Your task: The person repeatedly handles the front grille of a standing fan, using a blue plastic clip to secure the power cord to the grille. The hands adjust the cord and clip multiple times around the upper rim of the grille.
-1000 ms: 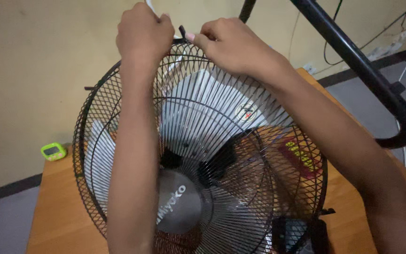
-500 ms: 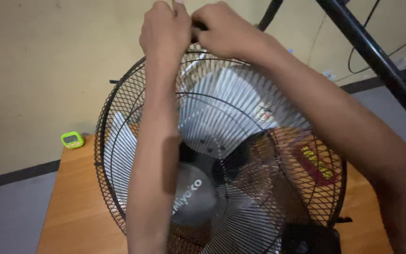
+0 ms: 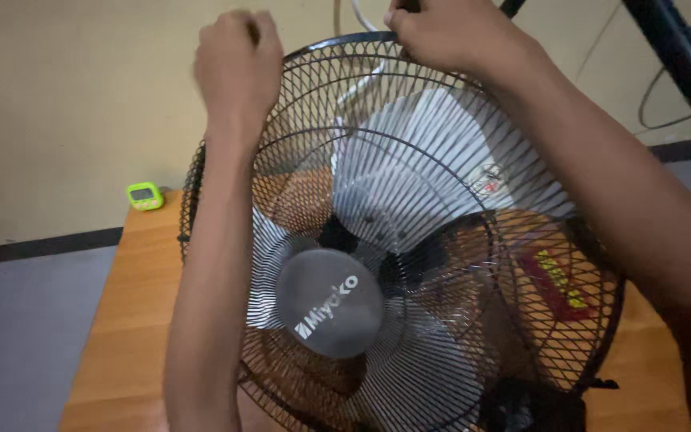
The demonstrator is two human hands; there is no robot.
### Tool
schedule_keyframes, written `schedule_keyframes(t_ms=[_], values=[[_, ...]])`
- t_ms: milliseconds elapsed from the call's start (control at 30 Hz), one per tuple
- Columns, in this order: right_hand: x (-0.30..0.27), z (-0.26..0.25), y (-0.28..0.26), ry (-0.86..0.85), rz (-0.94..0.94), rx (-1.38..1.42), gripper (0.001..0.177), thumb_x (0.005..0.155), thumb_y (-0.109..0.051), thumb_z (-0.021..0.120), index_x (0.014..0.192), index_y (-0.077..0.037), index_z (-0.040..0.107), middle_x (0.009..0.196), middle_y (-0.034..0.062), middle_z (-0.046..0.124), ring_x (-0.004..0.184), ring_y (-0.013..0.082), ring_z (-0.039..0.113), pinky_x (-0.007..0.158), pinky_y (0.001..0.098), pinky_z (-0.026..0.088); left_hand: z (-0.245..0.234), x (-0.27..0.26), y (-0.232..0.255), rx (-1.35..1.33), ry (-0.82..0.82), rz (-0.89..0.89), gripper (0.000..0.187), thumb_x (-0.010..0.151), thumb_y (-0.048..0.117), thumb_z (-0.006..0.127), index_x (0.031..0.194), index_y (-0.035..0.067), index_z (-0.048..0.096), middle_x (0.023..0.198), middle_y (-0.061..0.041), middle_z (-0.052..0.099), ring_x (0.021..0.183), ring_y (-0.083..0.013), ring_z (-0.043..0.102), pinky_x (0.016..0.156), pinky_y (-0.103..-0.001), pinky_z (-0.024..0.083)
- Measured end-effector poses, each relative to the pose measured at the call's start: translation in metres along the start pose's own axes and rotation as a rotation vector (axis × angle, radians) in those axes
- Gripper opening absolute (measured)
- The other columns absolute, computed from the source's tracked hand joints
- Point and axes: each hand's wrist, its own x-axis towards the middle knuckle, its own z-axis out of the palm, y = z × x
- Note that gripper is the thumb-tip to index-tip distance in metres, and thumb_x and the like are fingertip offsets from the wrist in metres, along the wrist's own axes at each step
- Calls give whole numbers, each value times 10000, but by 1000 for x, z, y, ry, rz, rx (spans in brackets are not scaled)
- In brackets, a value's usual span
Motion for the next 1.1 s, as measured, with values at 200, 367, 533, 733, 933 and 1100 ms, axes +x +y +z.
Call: schedule_keyframes(t_ms=[200,367,533,733,933,1100], values=[[-6,-1,-6,18,-10,-10,285,1043,-279,567,1135,-37,686,844,132,708,737,271,702,691,440,535,-13,-2,-30,208,-156,-362,525,972,512,595,1005,-1,702,1009,-260,707,969,-463,680,852,-565,496],[-8,-1,-14,53,-19,-176,351,1069,-346,547,1154,-51,717,882,172,710,733,306,684,682,471,538,-16,-7,-34,105,-214,-408,571,923,507,651,1088,-38,690,1061,-256,714,1029,-441,687,915,-521,518],[-8,3,-18,-87,134,-158,418,1118,-355,414,1146,-56,703,764,157,697,581,259,662,557,445,549,-21,-3,-43,-140,-346,-484,744,855,600,774,1112,-85,639,1102,-295,668,1082,-420,648,956,-456,475],[1,12,-8,-87,113,-210,460,1147,-353,398,1090,-43,734,755,128,702,567,228,660,533,438,546,-12,-4,-49,-191,-265,-472,860,795,543,781,1171,-186,525,1036,-311,711,1030,-373,731,947,-398,535],[-6,7,-12,-34,102,-110,376,1114,-323,479,1070,-45,728,767,120,711,647,195,692,574,388,546,-2,-7,-53,-124,-172,-414,749,932,501,737,1202,-162,519,1101,-348,659,1085,-451,648,967,-470,477],[-5,-3,-18,-9,133,42,275,1043,-293,596,1095,-51,715,841,89,735,723,174,738,511,340,569,0,-12,-28,289,91,-193,584,918,479,649,1119,-67,609,1035,-286,687,1005,-435,671,858,-567,510]])
